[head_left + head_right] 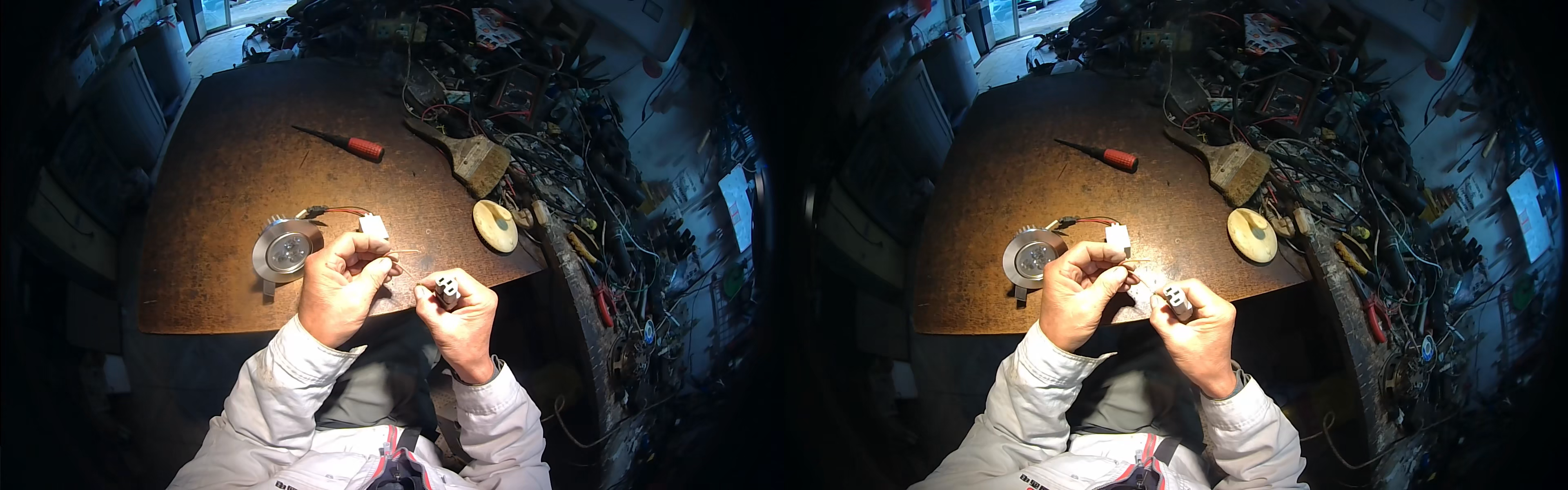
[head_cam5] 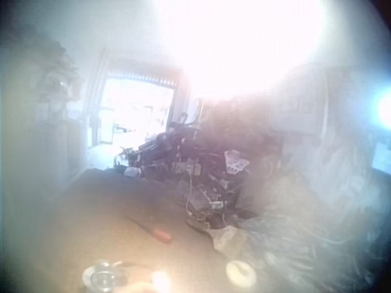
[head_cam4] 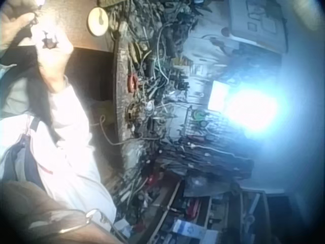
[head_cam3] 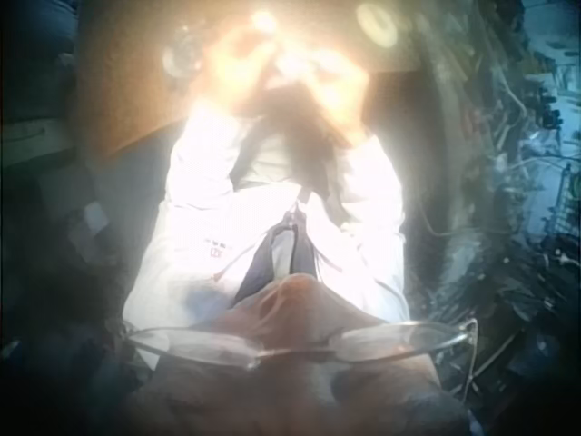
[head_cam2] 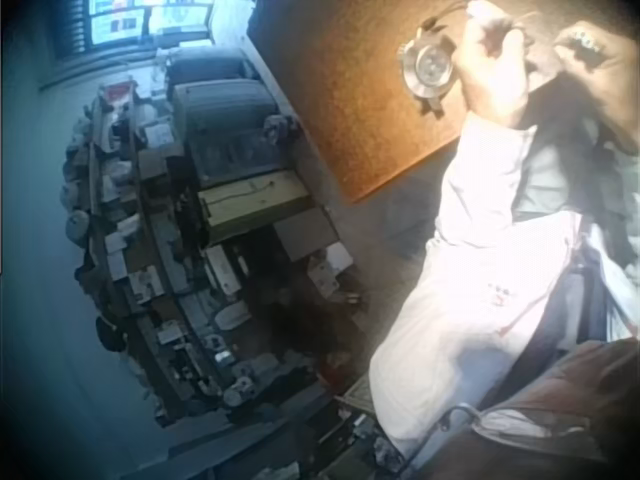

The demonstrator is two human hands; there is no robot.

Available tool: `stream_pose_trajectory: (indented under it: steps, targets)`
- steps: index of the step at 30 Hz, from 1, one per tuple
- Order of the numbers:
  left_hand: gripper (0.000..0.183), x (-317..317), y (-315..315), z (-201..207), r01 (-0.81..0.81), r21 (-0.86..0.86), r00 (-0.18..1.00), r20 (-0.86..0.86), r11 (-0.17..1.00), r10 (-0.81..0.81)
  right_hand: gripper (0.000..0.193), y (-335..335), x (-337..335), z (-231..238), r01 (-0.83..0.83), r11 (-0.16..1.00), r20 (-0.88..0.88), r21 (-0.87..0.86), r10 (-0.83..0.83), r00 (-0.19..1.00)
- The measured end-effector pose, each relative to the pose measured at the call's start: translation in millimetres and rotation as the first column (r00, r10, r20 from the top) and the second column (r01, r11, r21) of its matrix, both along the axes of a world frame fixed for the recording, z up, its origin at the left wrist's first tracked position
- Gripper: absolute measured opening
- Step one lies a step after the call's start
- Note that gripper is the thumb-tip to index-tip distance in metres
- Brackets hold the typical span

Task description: The person assembles a small electronic device by connecting wires to a circular component with three LEDs. They rotate the component to inspect it, then connect a power adapter to test the LEDs. The person continues to adjust the wiring and inspect the assembly throughout the clip.

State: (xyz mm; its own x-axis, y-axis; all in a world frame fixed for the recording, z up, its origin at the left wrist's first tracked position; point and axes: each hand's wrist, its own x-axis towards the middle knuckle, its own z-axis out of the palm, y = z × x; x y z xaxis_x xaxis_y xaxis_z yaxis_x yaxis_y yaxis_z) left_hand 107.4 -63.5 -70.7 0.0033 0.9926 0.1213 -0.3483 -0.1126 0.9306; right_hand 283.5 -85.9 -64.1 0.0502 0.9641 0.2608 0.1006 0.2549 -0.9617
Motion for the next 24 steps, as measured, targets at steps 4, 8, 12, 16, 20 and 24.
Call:
stream_pose_trajectory:
  steps: [4, 8, 12, 16, 20, 24]
  targets:
    - [0.016, 0, 1, -1, -0.001, -0.004, 1.0, 0.012, 1.0, 0.001, 0.01, -1, -6, 6, 0.012, 1.0, -0.044, 0.006, -0.012, 0.999]
    - [0.015, 0, 1, -2, -0.008, 0.012, 0.999, 0.036, 1.0, 0.007, 0.014, 1, -6, 2, 0.009, 1.0, -0.002, 0.007, -0.009, 1.0]
    - [0.015, 1, -1, 0, -0.008, 0.008, 1.0, 0.003, 1.0, 0.008, 0.014, -3, -10, 17, -0.014, 0.999, -0.001, -0.035, 0.014, 1.0]
    - [0.015, 2, -1, 1, -0.019, 0.016, 1.0, -0.012, 1.0, 0.019, 0.008, 0, -4, 3, -0.027, 0.999, 0.021, 0.028, 0.027, 0.999]
    - [0.015, 4, -3, -2, -0.063, 0.028, 0.997, -0.05, 0.998, 0.064, 0.008, -1, -5, 4, -0.016, 0.998, -0.027, 0.055, 0.018, 0.999]
    - [0.015, 4, -5, 4, -0.043, -0.054, 0.991, -0.129, 0.998, 0.036, 0.007, -1, -3, 5, 0.023, 1.0, -0.047, -0.022, -0.024, 0.999]
